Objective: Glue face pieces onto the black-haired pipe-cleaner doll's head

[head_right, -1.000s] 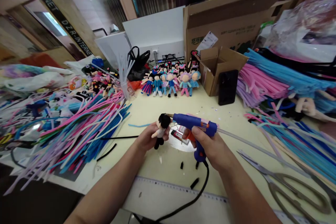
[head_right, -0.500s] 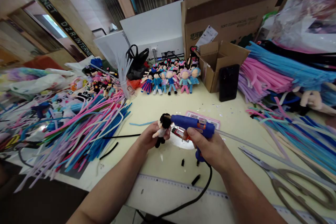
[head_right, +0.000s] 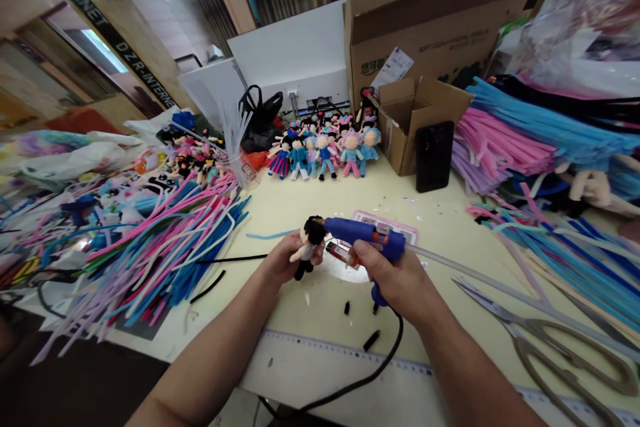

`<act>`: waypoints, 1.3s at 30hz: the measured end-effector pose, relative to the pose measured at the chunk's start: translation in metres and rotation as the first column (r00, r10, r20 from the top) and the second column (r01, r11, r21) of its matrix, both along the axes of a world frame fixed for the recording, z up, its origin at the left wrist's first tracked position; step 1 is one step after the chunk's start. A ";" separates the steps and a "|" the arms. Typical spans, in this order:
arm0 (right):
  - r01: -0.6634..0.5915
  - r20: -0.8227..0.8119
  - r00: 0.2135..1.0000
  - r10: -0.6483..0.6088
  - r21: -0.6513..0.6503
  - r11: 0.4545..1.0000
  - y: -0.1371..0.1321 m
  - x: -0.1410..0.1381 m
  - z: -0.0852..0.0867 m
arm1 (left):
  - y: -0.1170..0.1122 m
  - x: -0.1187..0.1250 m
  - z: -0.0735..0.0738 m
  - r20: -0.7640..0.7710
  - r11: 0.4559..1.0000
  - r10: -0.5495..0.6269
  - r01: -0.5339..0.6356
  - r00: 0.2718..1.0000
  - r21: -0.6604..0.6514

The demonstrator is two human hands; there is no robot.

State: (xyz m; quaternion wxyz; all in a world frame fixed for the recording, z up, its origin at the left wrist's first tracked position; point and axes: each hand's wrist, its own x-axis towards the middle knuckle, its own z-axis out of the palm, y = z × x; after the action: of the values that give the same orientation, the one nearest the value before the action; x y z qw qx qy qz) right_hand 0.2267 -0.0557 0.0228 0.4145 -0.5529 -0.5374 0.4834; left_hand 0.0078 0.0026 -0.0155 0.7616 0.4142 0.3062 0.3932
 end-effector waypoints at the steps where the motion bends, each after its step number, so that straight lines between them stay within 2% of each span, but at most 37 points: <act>1: -0.002 0.001 1.000 0.002 0.006 1.000 0.000 0.000 0.000 | 0.000 0.000 0.000 -0.002 1.000 -0.003 0.003 1.000 -0.003; 10: 0.019 -0.001 1.000 -0.019 0.009 1.000 -0.002 -0.003 0.005 | 0.000 0.000 0.002 -0.013 1.000 0.010 -0.010 1.000 -0.014; 21: 0.021 0.049 0.999 -0.021 -0.007 1.000 0.001 0.000 -0.005 | 0.000 -0.001 0.001 -0.032 0.999 0.018 -0.017 0.999 0.027; 33: 0.012 0.067 0.998 -0.017 0.071 0.997 -0.001 -0.002 0.000 | 0.001 -0.003 0.000 -0.041 0.999 0.025 -0.023 0.999 0.038; 39: 0.028 0.099 0.995 -0.033 0.046 0.999 0.000 -0.002 -0.002 | 0.002 -0.004 0.000 -0.035 0.998 0.019 -0.017 0.999 0.060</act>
State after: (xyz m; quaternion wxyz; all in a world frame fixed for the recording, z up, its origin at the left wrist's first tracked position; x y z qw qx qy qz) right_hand 0.2252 -0.0558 0.0208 0.4068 -0.5749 -0.5596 0.4368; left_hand 0.0038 0.0049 -0.0159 0.7400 0.4407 0.3114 0.4015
